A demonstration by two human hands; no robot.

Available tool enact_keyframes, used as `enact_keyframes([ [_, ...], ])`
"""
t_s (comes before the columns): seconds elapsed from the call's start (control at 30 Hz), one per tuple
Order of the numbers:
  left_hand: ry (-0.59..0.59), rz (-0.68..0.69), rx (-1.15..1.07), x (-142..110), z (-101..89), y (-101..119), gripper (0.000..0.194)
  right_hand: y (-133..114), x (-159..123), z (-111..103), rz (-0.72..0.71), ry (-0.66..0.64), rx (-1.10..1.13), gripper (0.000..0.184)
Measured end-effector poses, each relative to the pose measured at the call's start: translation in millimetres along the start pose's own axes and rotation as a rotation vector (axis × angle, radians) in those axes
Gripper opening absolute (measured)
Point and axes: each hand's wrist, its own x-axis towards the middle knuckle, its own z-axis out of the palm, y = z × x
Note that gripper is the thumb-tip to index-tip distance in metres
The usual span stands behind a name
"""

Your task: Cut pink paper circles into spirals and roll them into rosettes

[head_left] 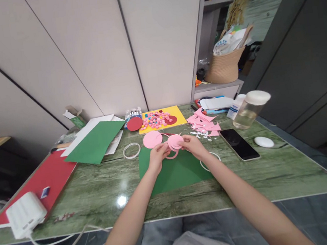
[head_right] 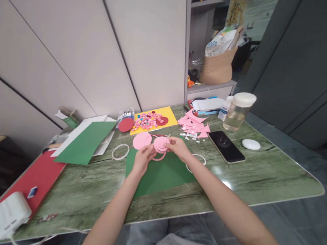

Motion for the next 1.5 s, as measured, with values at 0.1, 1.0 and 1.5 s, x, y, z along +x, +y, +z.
enact_keyframes([
  [0.1,0.113,0.063,-0.020,6,-5.2,-2,0.027,0,1,-2,0.012,0.039,0.069,0.027],
  [1.0,-0.076,0.033,0.076,4,-6.3,-8,0.065,8,0,3,-0.121,-0.138,-0.331,0.025],
  [1.5,-0.199,0.166,0.329,-5,-2.2,7,0.052,-2,-3,-5,-0.067,-0.224,-0.317,0.022],
])
